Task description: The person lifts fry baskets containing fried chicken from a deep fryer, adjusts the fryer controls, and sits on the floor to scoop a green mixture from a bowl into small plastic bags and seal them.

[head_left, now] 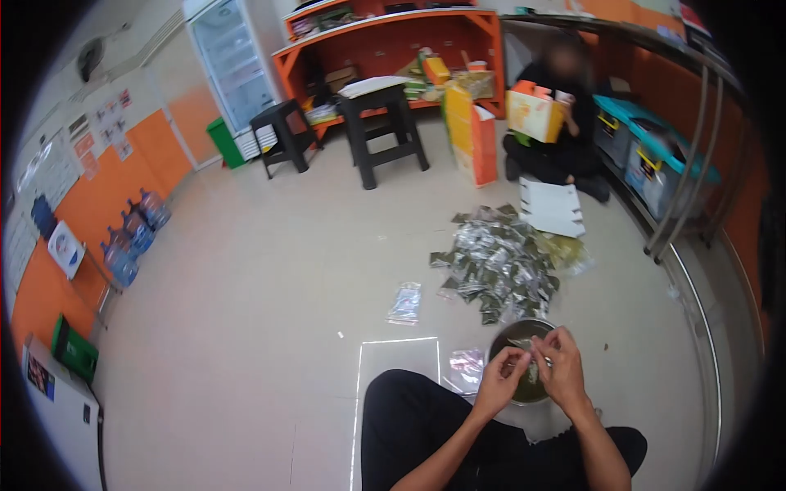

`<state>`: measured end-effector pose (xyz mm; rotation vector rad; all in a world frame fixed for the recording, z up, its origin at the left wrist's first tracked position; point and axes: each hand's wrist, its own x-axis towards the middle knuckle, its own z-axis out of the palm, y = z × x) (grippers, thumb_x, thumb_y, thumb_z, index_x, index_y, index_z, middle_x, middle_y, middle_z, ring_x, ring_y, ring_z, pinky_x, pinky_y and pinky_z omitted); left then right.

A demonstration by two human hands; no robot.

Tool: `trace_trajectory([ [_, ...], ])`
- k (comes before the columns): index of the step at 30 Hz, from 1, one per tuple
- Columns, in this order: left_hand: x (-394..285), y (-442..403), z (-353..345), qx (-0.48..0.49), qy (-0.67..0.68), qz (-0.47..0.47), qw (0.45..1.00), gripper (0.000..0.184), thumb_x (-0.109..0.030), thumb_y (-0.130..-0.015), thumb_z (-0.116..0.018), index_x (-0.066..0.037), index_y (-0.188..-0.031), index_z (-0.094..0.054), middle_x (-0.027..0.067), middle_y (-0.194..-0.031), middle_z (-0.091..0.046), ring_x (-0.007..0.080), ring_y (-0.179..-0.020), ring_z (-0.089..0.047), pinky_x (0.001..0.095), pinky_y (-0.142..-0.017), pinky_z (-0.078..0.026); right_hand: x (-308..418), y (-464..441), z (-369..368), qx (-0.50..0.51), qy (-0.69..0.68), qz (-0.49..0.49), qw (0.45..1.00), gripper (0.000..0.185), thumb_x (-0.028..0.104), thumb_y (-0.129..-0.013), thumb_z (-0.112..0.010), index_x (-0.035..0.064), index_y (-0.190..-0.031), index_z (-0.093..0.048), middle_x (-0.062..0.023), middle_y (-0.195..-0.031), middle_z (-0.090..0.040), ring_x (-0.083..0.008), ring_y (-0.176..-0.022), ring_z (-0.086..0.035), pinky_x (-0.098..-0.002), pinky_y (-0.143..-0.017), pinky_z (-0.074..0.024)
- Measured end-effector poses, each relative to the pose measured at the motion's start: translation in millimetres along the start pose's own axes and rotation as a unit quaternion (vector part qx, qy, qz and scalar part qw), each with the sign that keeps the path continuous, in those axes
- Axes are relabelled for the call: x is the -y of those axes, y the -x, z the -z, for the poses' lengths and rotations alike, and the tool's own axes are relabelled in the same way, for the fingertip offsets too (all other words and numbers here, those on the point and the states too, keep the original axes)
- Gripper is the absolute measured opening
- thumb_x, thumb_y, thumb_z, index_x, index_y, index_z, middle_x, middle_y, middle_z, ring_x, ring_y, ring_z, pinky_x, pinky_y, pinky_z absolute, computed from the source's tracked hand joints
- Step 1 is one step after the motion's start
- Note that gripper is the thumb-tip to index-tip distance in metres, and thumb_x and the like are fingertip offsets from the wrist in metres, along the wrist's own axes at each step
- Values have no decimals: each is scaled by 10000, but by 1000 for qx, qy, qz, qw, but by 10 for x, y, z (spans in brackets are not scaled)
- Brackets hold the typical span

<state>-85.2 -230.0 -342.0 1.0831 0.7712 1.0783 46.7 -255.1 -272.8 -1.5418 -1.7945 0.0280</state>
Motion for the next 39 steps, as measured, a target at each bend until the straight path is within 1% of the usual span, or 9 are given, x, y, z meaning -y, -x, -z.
trace_trajectory([
  [4, 273, 148, -387, 41, 70, -34, 996, 145, -85, -967, -616, -43, -1051, -505, 19, -1081, -560, 107, -1060, -568, 246, -921, -458, -162, 303, 213, 23, -28, -5, 999, 265, 19, -775, -647, -21, -1033, -697, -124, -895, -568, -294, -861, -585, -390, -731, -506],
  [9, 345, 159, -324, -7, 116, 29, 993, 147, -91, -971, -606, -8, -1091, -588, 54, -1057, -649, 103, -979, -602, 234, -857, -476, -242, 305, 245, 39, -47, 18, 998, 304, 40, -784, -628, -53, -1070, -668, -139, -943, -570, -311, -909, -577, -392, -795, -503],
  [12, 223, 156, -466, -57, 106, -2, 993, 202, -122, -974, -608, 10, -1126, -586, 55, -986, -665, 64, -793, -597, 187, -645, -440, -286, 335, 261, 87, -41, 24, 995, 357, 93, -803, -620, -106, -1099, -632, -158, -1011, -553, -308, -964, -552, -392, -856, -479],
  [21, 183, 60, -328, -74, 51, 11, 996, 230, -77, -948, -631, 95, -1100, -624, 103, -926, -692, 117, -791, -656, 223, -713, -525, -346, 348, 478, 146, -61, 4, 987, 518, 202, -900, -609, -98, -1305, -491, -221, -1220, -508, -356, -1157, -525, -421, -970, -453],
  [23, 206, 47, -283, -90, 65, 16, 994, 239, -72, -945, -634, 107, -1103, -620, 110, -930, -691, 133, -805, -663, 238, -743, -540, -137, 249, 1021, 71, -62, 28, 995, 472, 155, -883, -647, -62, -1288, -538, -203, -1224, -547, -350, -1140, -557, -397, -950, -477],
  [26, 198, 66, -175, -89, 98, 18, 991, 223, -42, -917, -665, 115, -1072, -638, 140, -945, -693, 167, -807, -679, 285, -751, -589, -1, 268, 1466, -33, -323, 27, 946, 354, 74, -840, -710, -5, -1180, -653, -141, -997, -666, -249, -836, -662, -330, -762, -538],
  [28, 217, 65, -181, -105, 95, 21, 990, 232, -44, -904, -683, 118, -1064, -639, 134, -918, -697, 161, -800, -677, 278, -748, -587, -161, 344, 1485, 29, -439, 16, 898, 317, 77, -850, -707, -13, -1150, -661, -122, -934, -688, -189, -770, -669, -299, -714, -541],
  [32, 214, 67, -236, -90, 85, 35, 992, 220, -30, -895, -690, 107, -1061, -648, 126, -909, -702, 150, -799, -677, 255, -755, -571, -409, 315, 941, 97, -351, -81, 928, 260, 146, -860, -706, 1, -1074, -683, -104, -882, -673, -191, -752, -662, -306, -676, -535],
  [39, 290, 93, -282, -73, 72, 15, 995, 202, -2, -880, -696, 81, -1061, -663, 122, -943, -712, 153, -828, -684, 234, -791, -546, -497, 461, 326, 137, -76, -27, 987, 316, 268, -861, -710, 54, -1092, -679, -129, -960, -652, -267, -888, -669, -375, -772, -542],
])
